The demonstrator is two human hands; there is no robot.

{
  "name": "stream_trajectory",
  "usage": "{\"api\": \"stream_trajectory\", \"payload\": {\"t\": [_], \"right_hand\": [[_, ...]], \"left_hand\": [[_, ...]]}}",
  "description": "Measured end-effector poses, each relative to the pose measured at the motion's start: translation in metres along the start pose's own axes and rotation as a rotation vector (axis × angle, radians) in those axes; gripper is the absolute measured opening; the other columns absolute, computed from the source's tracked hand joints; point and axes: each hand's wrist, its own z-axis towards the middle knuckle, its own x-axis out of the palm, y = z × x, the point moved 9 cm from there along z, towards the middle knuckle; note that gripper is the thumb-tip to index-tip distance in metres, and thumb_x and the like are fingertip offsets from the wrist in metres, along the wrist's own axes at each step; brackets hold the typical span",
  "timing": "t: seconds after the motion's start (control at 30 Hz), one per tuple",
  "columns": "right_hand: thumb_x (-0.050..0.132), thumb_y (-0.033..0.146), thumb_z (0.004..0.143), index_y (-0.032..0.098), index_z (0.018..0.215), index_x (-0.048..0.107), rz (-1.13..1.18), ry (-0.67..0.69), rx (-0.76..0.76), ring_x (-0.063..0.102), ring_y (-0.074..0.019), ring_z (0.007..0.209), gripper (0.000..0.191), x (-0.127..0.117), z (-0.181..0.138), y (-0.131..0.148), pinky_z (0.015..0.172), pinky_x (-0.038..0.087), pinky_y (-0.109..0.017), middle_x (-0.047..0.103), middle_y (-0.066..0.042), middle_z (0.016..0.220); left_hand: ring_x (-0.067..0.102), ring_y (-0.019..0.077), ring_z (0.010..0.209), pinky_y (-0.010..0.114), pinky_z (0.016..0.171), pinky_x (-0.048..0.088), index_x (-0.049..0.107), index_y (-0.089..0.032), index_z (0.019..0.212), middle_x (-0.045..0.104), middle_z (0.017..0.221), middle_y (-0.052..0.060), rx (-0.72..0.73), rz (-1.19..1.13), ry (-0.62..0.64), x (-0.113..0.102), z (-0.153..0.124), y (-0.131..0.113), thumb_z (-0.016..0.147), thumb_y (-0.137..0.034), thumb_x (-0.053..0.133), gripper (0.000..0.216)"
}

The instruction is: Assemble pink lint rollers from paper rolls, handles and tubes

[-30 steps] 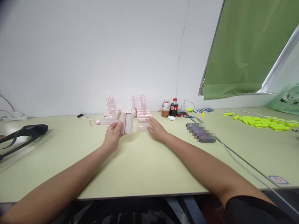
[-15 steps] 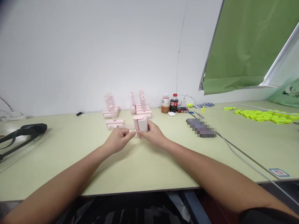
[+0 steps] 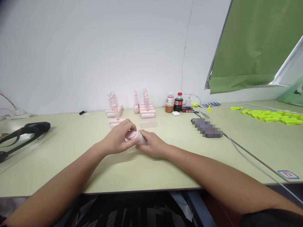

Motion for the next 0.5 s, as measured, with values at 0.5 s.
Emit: {"api": "stream_trajectory", "payload": {"t": [0.5], "right_hand": [[0.068, 0.028, 0.076, 0.021, 0.099, 0.052, -0.042, -0.025, -0.037, 0.055, -0.0213, 0.09, 0.029, 0.02, 0.004, 0.0, 0.079, 0.045, -0.035, 0.058, -0.005, 0.1]], "left_hand": [[0.042, 0.0146, 0.061, 0.028, 0.054, 0.028, 0.034, -0.022, 0.065, 0.044, 0.063, -0.002, -0.097, 0.106, -0.102, 0.003, 0.004, 0.005, 0.074, -0.028, 0.053, 0.022]]}}
